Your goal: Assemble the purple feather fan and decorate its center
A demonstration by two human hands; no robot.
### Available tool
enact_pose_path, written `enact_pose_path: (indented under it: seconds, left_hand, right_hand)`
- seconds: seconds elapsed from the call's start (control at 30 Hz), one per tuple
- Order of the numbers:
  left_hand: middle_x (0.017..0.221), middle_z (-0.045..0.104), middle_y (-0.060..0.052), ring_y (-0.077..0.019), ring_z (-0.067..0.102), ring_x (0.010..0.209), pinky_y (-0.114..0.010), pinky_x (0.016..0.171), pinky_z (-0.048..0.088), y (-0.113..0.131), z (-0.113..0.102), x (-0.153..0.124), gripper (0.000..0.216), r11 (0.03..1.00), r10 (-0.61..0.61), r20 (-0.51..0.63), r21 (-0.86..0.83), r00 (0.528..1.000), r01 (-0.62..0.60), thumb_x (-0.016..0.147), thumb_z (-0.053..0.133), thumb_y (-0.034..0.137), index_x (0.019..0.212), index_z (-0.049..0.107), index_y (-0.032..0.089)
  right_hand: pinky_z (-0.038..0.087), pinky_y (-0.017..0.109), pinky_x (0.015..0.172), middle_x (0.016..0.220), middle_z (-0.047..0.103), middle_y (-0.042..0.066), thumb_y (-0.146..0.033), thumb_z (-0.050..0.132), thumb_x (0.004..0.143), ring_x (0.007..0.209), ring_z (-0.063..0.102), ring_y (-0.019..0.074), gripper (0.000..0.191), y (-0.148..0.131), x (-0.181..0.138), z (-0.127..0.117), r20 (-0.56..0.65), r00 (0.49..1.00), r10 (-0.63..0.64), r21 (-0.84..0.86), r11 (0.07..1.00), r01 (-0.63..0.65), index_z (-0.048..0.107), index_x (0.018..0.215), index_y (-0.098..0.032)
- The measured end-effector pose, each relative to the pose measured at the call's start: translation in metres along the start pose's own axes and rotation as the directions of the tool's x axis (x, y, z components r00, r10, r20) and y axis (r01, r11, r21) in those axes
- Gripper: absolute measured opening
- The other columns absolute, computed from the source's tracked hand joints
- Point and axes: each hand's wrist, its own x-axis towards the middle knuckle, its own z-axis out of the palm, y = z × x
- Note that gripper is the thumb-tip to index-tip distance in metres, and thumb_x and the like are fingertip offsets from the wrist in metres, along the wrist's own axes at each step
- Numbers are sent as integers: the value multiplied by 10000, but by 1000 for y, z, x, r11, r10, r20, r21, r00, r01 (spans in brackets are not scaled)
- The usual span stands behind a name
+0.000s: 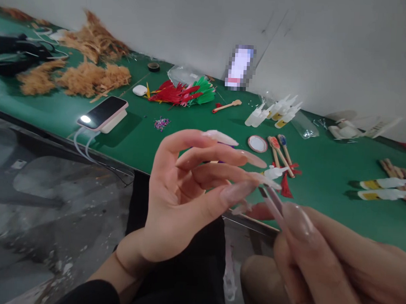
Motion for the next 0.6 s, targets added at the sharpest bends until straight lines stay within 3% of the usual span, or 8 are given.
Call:
enact_pose_path:
  seconds: [0.13, 0.23, 0.33, 0.43, 0.6]
  left_hand:
    - [961, 685, 93, -60, 691, 843, -70, 617, 543, -1, -1, 1, 381, 996, -31, 23, -84, 999, 32, 792, 662, 46, 1026, 554, 326]
    - [955, 687, 85, -81, 701, 871, -65, 614, 549, -1, 0, 2, 363, 990, -47, 17, -133, 999, 49, 784, 671, 43, 1007, 561, 307]
    - [914, 644, 79, -89, 702, 859, -88, 636, 572, -1, 1, 2, 349, 979, -66, 3, -192, 998, 65, 787, 666, 49, 1004, 556, 299]
    - [861, 585, 66, -116, 697, 852, -139, 632, 598, -2, 1, 1, 368, 980, -72, -3, -185, 997, 70, 768, 688, 76, 1008, 547, 317]
    - [866, 565, 48, -132, 677, 825, -240, 707, 611, -5, 1, 1, 393, 999, 30, 21, -35, 999, -29, 781, 687, 130, 1061, 500, 332]
  right_hand:
    - [283, 137, 252, 296, 392, -78, -302, 455, 937, 198, 345, 46, 300, -1, -4, 2, -3, 999, 51, 82, 995, -51, 659, 724, -244]
    - [298, 128, 262, 330, 483, -75, -348, 422, 954, 224, 416, 55, 302, -1, -9, 7, 35, 989, 143, 252, 957, -148, 650, 787, -242]
    - [327, 152, 283, 325, 488, -57, -442, 393, 951, 236, 417, 71, 379, -4, -10, 15, 152, 946, 286, 460, 827, -324, 637, 758, -225]
    - [303, 183, 286, 347, 494, -34, -519, 431, 911, 264, 402, 82, 411, -10, -7, 21, 258, 866, 429, 569, 656, -495, 602, 681, -224]
    - [252, 205, 274, 361, 463, -37, -597, 494, 846, 277, 380, 90, 408, -17, -4, 24, 313, 787, 532, 647, 487, -587, 580, 664, -242]
